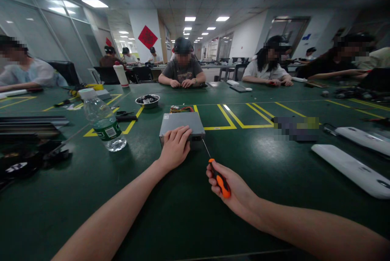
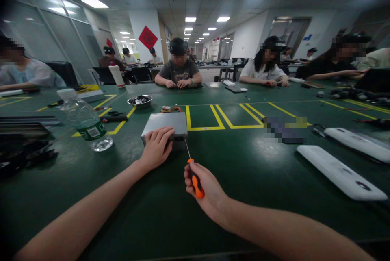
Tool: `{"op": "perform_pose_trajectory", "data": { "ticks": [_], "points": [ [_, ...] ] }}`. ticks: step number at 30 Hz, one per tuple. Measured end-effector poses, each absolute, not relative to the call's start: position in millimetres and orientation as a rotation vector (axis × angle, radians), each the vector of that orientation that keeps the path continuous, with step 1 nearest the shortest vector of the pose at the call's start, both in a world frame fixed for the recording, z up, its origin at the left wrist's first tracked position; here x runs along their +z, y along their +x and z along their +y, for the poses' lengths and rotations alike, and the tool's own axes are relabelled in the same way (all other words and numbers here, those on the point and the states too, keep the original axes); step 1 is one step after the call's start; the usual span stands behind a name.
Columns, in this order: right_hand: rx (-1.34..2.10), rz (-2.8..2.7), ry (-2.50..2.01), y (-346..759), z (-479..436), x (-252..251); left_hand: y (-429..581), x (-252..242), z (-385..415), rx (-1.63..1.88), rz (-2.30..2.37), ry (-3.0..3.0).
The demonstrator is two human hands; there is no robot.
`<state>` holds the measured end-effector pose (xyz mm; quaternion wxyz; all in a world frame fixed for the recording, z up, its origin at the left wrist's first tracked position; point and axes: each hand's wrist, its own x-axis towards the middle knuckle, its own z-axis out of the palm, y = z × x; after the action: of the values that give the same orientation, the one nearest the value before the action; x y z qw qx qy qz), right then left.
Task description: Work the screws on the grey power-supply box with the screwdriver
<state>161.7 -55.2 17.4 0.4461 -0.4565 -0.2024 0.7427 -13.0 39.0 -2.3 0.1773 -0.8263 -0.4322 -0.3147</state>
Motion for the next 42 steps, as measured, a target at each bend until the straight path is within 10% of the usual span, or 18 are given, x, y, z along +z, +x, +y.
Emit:
{"op": "perform_pose_trajectory", "data": {
  "ticks": [42],
  "points": [
    [1.991, -0.455, -1.045, 163.4, -53.6, 18.6, -12.9, -2.2, 39.3, -0.917, -1.212, -2.334]
  ]
}}
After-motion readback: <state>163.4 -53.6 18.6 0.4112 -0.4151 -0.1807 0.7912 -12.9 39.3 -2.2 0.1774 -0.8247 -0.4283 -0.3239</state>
